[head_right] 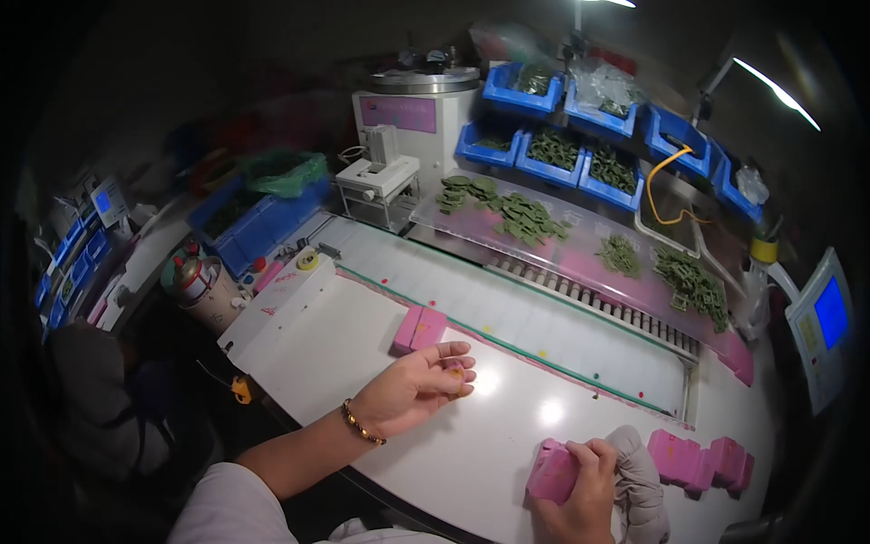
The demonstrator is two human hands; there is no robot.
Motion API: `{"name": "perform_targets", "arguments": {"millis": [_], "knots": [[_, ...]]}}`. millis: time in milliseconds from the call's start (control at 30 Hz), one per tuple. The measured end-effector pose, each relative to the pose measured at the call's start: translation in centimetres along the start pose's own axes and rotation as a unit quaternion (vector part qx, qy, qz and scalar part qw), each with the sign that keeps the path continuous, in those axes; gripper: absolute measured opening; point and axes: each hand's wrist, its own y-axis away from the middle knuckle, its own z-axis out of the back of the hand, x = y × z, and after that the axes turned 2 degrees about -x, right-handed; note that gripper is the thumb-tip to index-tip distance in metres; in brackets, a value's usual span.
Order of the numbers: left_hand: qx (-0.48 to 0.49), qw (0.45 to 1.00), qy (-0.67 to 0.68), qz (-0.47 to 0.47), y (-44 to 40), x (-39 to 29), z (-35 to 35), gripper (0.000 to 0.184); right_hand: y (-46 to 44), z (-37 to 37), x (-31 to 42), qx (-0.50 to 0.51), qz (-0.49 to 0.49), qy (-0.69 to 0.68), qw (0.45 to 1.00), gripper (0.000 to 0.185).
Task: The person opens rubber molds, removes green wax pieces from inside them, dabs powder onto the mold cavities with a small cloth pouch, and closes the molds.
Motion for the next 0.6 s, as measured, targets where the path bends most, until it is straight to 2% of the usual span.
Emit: {"name": "perform_targets", "arguments": {"millis": [67,133,167,200,233,267,333,367,433,567,600], "knots": [[0.046,0.996,-0.078,0.015,0.6,1.7,-1.3,0.042,-0.1,-0.3,0.8,-0.029,-0.015,-0.014,0.999,0.079],[0.071,0.988,-0.128,0.049,1.4,2.8,-3.1,0.042,-0.7,-0.6,1.5,-0.084,0.042,-0.068,0.993,0.071],[0.086,0.978,-0.179,0.067,1.6,3.5,-3.7,0.041,-0.5,-1.1,1.0,-0.079,0.050,-0.083,0.992,0.079],[0.093,0.965,-0.240,0.051,1.4,4.5,-3.6,0.041,-0.4,-1.3,1.0,-0.086,0.057,-0.094,0.990,0.080],[0.108,0.963,-0.237,0.064,1.1,5.5,-3.4,0.041,-0.3,-1.5,1.0,-0.093,0.066,-0.106,0.988,0.080],[0.104,0.932,-0.346,-0.019,0.9,6.4,-3.2,0.039,0.0,-1.8,0.9,-0.097,0.052,-0.096,0.989,0.080],[0.093,0.825,-0.526,-0.183,0.8,6.5,-3.8,0.035,0.3,-2.4,1.0,-0.116,0.071,-0.103,0.985,0.082],[0.100,0.826,-0.524,-0.181,0.4,6.6,-3.7,0.035,0.4,-2.5,1.2,-0.119,0.065,-0.099,0.986,0.082],[0.127,0.693,-0.633,-0.321,-0.8,6.9,-3.1,0.037,0.5,-2.7,1.4,-0.126,0.073,-0.109,0.983,0.084],[0.119,0.668,-0.679,-0.280,-2.1,6.3,-2.4,0.039,0.6,-2.7,1.3,-0.105,0.070,-0.130,0.983,0.084],[0.111,0.630,-0.690,-0.340,-2.3,6.0,-2.5,0.039,0.7,-2.7,1.2,-0.106,0.067,-0.129,0.984,0.084]]}}
